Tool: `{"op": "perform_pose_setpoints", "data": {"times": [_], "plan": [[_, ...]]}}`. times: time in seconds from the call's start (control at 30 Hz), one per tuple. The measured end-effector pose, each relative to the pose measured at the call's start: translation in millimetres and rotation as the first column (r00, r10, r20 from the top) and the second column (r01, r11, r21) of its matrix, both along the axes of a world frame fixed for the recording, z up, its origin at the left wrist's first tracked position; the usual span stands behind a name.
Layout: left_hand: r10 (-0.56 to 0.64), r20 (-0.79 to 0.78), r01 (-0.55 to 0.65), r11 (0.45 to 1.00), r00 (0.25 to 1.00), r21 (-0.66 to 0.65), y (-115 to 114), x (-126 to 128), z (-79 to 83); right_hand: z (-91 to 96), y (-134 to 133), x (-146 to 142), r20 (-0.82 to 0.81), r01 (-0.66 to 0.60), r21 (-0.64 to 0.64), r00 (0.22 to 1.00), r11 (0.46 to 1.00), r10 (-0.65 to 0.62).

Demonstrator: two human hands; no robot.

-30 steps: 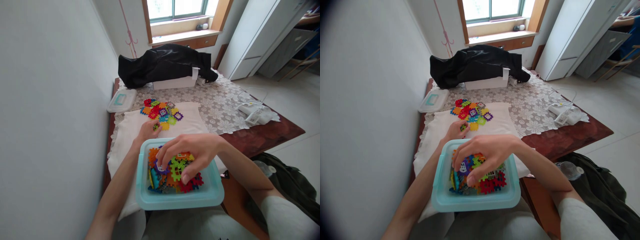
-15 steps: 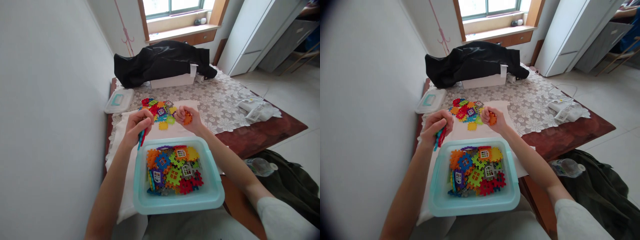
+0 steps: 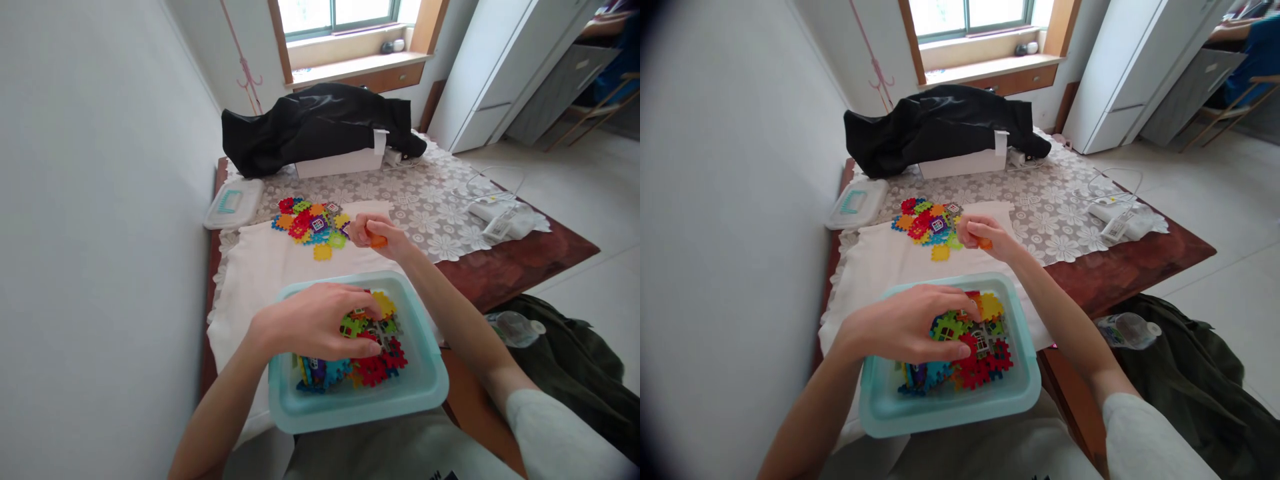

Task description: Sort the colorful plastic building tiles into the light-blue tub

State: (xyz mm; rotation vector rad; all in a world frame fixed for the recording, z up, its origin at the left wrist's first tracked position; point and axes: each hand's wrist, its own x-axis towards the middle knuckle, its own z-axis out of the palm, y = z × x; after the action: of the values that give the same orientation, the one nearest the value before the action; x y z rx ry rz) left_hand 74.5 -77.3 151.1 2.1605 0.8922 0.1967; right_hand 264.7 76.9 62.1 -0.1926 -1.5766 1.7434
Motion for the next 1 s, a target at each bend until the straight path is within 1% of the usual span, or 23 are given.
{"op": "perform_pose_setpoints", "data": {"times": [0.07, 0.13, 0.2, 0.23, 0.3, 0.37, 0.4, 0.43, 0.47, 0.53, 0.6, 0.63, 0.67, 0.7, 0.73, 0.77, 0.8, 0.87, 0.93, 0.97, 1.0], "plan": [[0.008, 0.005, -0.008, 0.999, 1.0, -0.034, 0.9, -9.9, -2.0, 15.7, -7.5, 5.6, -0.015, -0.051, 0.108, 0.999, 0.993, 0.053], [0.038, 0.006, -0.037, 0.998, 0.999, -0.041, 1.6, -19.1, -7.2, 31.2, -17.6, 11.5, -0.038, -0.097, 0.196, 0.994, 0.976, 0.107], [0.078, 0.004, -0.078, 0.996, 0.997, -0.035, 2.6, -25.8, -12.8, 45.0, -29.5, 15.4, -0.025, -0.162, 0.253, 0.984, 0.954, 0.174], [0.088, 0.006, -0.088, 0.995, 0.996, -0.039, 3.1, -27.8, -14.6, 50.9, -35.7, 15.9, 0.006, -0.218, 0.277, 0.974, 0.936, 0.225], [0.087, 0.011, -0.086, 0.994, 0.996, -0.064, 4.1, -29.8, -15.2, 60.2, -47.6, 13.5, 0.103, -0.36, 0.319, 0.933, 0.877, 0.345], [0.08, 0.018, -0.078, 0.993, 0.997, -0.093, 5.1, -30.7, -12.6, 65.6, -57.1, 8.4, 0.188, -0.487, 0.353, 0.873, 0.799, 0.45], [0.083, 0.019, -0.08, 0.991, 0.996, -0.103, 5.5, -31.5, -10.8, 66.9, -60.4, 6.0, 0.209, -0.526, 0.364, 0.85, 0.768, 0.483], [0.094, 0.02, -0.091, 0.99, 0.995, -0.107, 5.9, -32.8, -9.0, 67.5, -62.2, 4.4, 0.208, -0.538, 0.374, 0.842, 0.755, 0.497], [0.112, 0.025, -0.109, 0.989, 0.993, -0.103, 6.3, -34.6, -7.5, 67.2, -62.6, 4.1, 0.194, -0.527, 0.384, 0.849, 0.758, 0.492], [0.148, 0.034, -0.145, 0.987, 0.988, -0.075, 6.9, -39.6, -5.8, 64.1, -58.1, 7.5, 0.154, -0.443, 0.404, 0.895, 0.8, 0.418], [0.17, 0.041, -0.168, 0.985, 0.985, -0.031, 7.2, -44.6, -5.6, 56.9, -47.6, 15.0, 0.166, -0.312, 0.441, 0.95, 0.841, 0.265], [0.171, 0.039, -0.171, 0.985, 0.984, -0.011, 7.2, -46.6, -5.7, 51.7, -41.1, 19.3, 0.207, -0.249, 0.468, 0.964, 0.848, 0.169], [0.172, 0.033, -0.172, 0.985, 0.985, 0.003, 7.3, -47.9, -5.7, 45.6, -34.4, 23.4, 0.267, -0.197, 0.494, 0.961, 0.847, 0.068], [0.176, 0.029, -0.176, 0.984, 0.984, 0.01, 7.4, -48.7, -5.5, 38.9, -28.2, 26.9, 0.345, -0.169, 0.514, 0.938, 0.841, -0.022], [0.182, 0.027, -0.183, 0.983, 0.983, 0.007, 7.9, -49.1, -5.1, 32.2, -22.9, 29.6, 0.431, -0.175, 0.52, 0.899, 0.836, -0.08], [0.193, 0.031, -0.193, 0.981, 0.981, -0.006, 8.8, -49.4, -4.6, 26.0, -18.9, 31.6, 0.516, -0.215, 0.506, 0.852, 0.835, -0.094], [0.211, 0.046, -0.21, 0.977, 0.976, -0.028, 10.4, -50.0, -4.1, 21.0, -16.4, 32.7, 0.59, -0.275, 0.475, 0.804, 0.836, -0.071], [0.264, 0.111, -0.256, 0.963, 0.958, -0.084, 17.1, -53.4, -5.0, 15.8, -15.3, 32.7, 0.675, -0.392, 0.4, 0.737, 0.828, 0.023], [0.346, 0.221, -0.327, 0.938, 0.912, -0.12, 29.4, -61.0, -11.6, 17.2, -17.3, 29.9, 0.68, -0.43, 0.376, 0.73, 0.821, 0.071], [0.396, 0.288, -0.378, 0.918, 0.872, -0.117, 37.5, -66.4, -18.2, 19.5, -18.4, 27.3, 0.666, -0.424, 0.388, 0.743, 0.818, 0.069], [0.45, 0.364, -0.443, 0.89, 0.816, -0.108, 46.7, -72.4, -27.1, 22.4, -19.1, 23.9, 0.65, -0.416, 0.405, 0.757, 0.814, 0.063]]}}
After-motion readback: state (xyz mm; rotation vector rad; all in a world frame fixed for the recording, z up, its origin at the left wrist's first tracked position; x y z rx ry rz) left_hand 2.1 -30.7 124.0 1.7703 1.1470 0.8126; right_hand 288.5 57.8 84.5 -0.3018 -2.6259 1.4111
